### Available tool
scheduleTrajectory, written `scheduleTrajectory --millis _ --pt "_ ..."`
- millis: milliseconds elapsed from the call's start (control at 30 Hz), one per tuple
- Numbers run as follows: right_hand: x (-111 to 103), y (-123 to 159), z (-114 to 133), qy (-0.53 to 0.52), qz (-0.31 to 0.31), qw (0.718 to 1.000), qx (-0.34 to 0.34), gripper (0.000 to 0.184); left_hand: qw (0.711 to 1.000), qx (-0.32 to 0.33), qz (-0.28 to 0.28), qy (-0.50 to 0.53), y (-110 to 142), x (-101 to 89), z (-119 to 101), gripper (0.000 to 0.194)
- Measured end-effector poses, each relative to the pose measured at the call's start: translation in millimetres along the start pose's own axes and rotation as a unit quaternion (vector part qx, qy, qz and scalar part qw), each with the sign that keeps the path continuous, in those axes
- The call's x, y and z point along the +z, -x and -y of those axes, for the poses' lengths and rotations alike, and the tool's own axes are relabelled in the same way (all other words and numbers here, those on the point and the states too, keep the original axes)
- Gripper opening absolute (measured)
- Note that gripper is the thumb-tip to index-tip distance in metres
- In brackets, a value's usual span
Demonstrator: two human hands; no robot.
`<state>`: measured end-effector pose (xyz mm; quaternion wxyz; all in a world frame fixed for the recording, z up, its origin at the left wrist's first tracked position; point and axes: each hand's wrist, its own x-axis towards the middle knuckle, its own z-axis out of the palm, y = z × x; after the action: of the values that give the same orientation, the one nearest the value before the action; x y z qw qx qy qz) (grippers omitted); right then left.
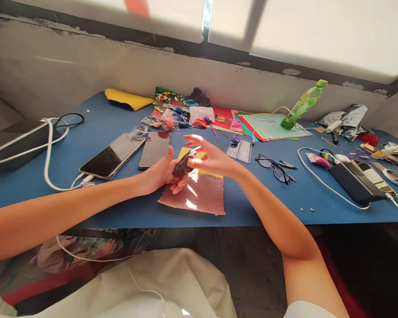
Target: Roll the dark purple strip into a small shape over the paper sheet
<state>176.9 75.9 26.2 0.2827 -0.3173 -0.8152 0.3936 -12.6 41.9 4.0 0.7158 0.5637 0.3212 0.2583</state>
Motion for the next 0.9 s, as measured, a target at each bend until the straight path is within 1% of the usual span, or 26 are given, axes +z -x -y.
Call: scheduleTrajectory --millis 33,100,167,200,333,467,533,633,733,833,900 --pt "7.3 0.1 2.3 0.02 0.013 1.0 0.013 0.058 1.0 0.004 0.009 -0.008 0.1 -0.2 -0.4 0.074" --pt "17.4 -0.7 4.5 0.051 0.015 0.998 0.043 0.044 0.999 0.011 0.027 -0.022 0.0 -1.6 0.6 0.076" --pt "21.0 -2.0 4.7 0.047 0.013 0.997 0.062 0.028 0.999 0.019 0.032 -0.033 -0.5 -3.8 3.8 0.073" --pt "20.8 -2.5 4.3 0.034 0.016 0.997 0.068 0.024 0.999 0.023 0.028 -0.037 -0.8 -4.9 5.7 0.071" --pt "13.2 -3.3 0.4 -0.023 0.044 0.996 0.072 0.027 0.998 0.037 -0.011 -0.046 -1.5 -6.6 11.4 0.06" --pt "0.6 -4.4 -6.1 -0.076 0.078 0.993 0.048 0.033 0.997 0.046 -0.025 -0.049 -2.0 -4.2 10.2 0.041" --pt "-6.6 -5.5 -9.1 -0.081 0.078 0.993 0.048 0.036 0.998 0.043 -0.033 -0.044 -2.0 -2.7 8.6 0.034" --pt "-17.5 -7.4 -13.9 -0.069 0.035 0.995 0.059 0.041 0.997 0.036 -0.052 -0.038 -1.9 -0.9 6.7 0.033" --pt "-30.5 -8.5 -21.9 -0.053 -0.039 0.994 0.084 0.046 0.997 0.027 -0.053 -0.045 -0.9 0.4 6.2 0.037" --pt "-47.6 -8.0 -32.4 -0.003 -0.137 0.985 0.108 0.046 0.998 0.019 -0.045 -0.045 0.8 0.9 6.3 0.039" --pt "-58.7 -7.1 -37.2 0.052 -0.223 0.966 0.116 0.043 0.998 0.009 -0.037 -0.043 1.7 0.4 6.4 0.046"
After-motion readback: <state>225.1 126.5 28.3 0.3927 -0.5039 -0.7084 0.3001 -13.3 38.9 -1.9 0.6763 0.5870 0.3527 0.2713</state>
